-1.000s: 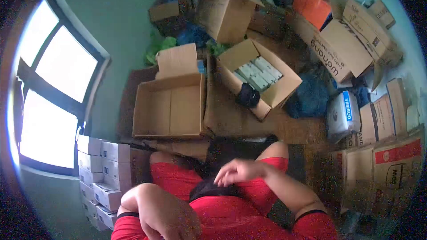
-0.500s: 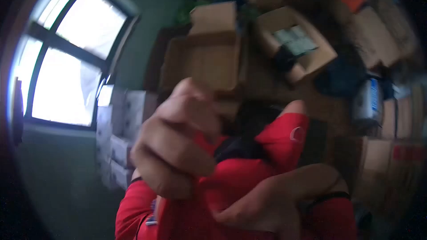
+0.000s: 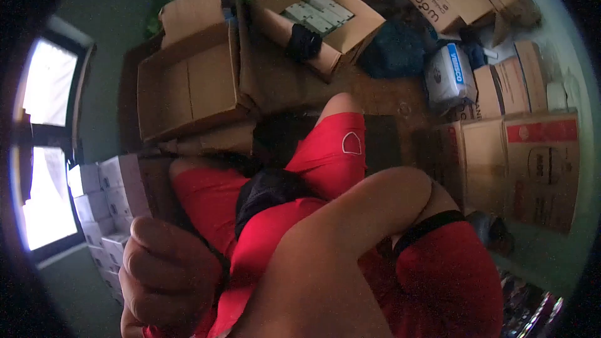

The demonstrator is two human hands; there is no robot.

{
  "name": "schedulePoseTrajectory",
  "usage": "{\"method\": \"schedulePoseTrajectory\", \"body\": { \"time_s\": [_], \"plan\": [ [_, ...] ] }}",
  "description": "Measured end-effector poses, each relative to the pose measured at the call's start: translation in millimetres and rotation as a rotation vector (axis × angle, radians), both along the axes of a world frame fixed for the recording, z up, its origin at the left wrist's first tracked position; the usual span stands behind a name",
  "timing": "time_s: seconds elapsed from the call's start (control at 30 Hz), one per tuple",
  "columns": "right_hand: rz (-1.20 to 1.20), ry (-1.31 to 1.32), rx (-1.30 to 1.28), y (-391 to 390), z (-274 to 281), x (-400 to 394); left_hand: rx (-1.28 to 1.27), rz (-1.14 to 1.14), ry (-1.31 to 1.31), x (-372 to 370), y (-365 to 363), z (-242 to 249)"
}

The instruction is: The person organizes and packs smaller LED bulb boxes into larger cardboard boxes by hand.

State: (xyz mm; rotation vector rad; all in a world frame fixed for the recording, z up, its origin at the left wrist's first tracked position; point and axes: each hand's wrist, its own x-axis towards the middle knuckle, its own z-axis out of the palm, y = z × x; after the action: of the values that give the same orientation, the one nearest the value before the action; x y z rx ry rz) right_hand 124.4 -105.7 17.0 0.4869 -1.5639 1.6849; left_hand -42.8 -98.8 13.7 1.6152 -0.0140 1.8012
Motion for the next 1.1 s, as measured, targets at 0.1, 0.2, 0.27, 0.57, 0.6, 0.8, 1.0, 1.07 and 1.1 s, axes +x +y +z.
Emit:
{"method": "schedulePoseTrajectory", "body": {
  "time_s": [0.1, 0.2, 0.27, 0.57, 0.6, 0.8, 1.0, 1.07, 1.1],
  "plan": [
    [-0.018, 0.027, 0.060, -1, 14, 2, 0.099, 0.030, 0.036, -9, 9, 14],
    [-0.051, -0.003, 0.099, -5, 23, 9, 0.141, 0.023, -0.005, -7, 14, 14],
    [-0.073, -0.014, 0.115, -7, 28, 17, 0.090, 0.099, 0.138, -10, 5, 23],
    [-0.167, -0.141, 0.195, -19, 56, 50, 0.051, 0.083, 0.062, 3, 4, 10],
    [-0.173, -0.168, 0.207, -21, 62, 51, 0.027, 0.070, 0.068, 3, 4, 10],
    [-0.075, -0.119, 0.311, -29, 100, 30, -0.226, -0.076, 0.224, -33, -5, 7],
    [-0.144, -0.051, 0.558, -54, 108, -26, -0.236, -0.642, 0.645, -64, 20, -26],
    [-0.138, -0.172, 0.572, -55, 113, -33, -0.279, -0.588, 0.700, -70, 2, -32],
    [-0.124, -0.210, 0.572, -54, 112, -40, -0.282, -0.611, 0.792, -71, 1, -32]
  ]
}}
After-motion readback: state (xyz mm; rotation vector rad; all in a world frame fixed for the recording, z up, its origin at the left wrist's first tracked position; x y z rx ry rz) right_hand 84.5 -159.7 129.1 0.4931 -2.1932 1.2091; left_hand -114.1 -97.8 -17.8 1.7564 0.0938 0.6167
